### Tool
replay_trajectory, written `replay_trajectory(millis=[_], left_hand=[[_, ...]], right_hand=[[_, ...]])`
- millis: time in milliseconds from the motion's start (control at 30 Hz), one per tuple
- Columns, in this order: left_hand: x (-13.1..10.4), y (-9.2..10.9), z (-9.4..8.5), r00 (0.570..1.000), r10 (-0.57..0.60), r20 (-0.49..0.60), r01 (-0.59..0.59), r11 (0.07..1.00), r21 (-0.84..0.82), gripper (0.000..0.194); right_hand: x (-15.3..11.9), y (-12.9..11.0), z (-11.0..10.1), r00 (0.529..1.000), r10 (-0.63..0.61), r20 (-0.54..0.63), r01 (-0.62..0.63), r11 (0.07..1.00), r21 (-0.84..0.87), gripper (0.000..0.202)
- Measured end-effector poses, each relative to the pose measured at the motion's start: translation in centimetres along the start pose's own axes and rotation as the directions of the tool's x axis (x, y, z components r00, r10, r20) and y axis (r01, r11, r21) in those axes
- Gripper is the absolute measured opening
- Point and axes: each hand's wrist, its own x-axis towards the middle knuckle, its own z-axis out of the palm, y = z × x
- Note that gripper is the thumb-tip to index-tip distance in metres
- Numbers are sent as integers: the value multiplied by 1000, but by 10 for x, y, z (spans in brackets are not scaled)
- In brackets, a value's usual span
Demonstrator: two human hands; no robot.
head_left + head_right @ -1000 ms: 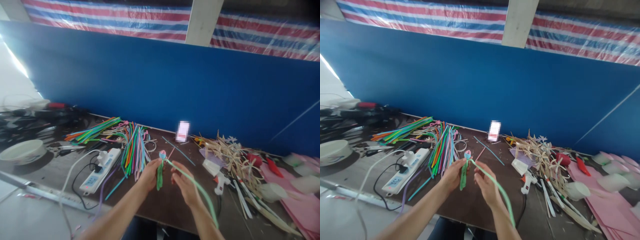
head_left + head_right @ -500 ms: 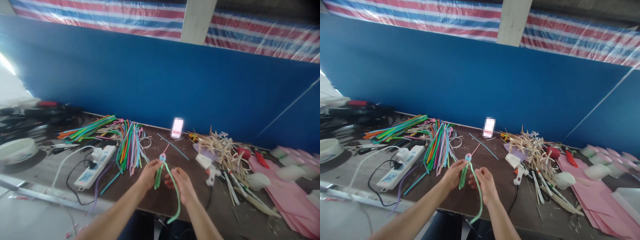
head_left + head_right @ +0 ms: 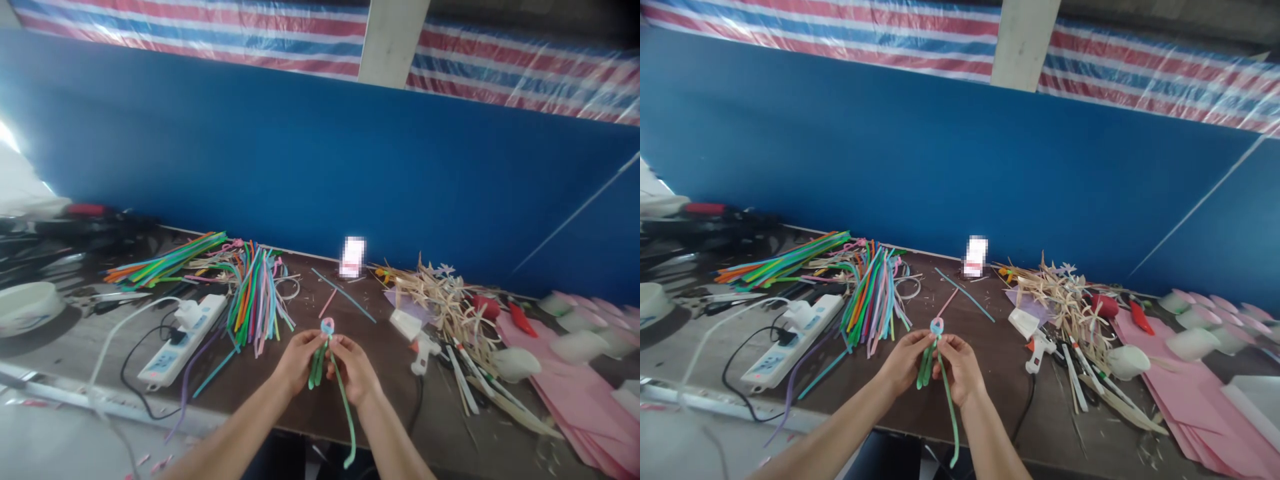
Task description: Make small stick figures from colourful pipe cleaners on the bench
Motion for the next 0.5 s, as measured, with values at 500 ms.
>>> replay_trajectory(millis=[500], left_hand=[[4, 2, -12, 966, -189, -175, 186, 982, -35, 12]], right_hand=[[4, -11, -10, 850, -477, 225, 459, 460, -760, 11]])
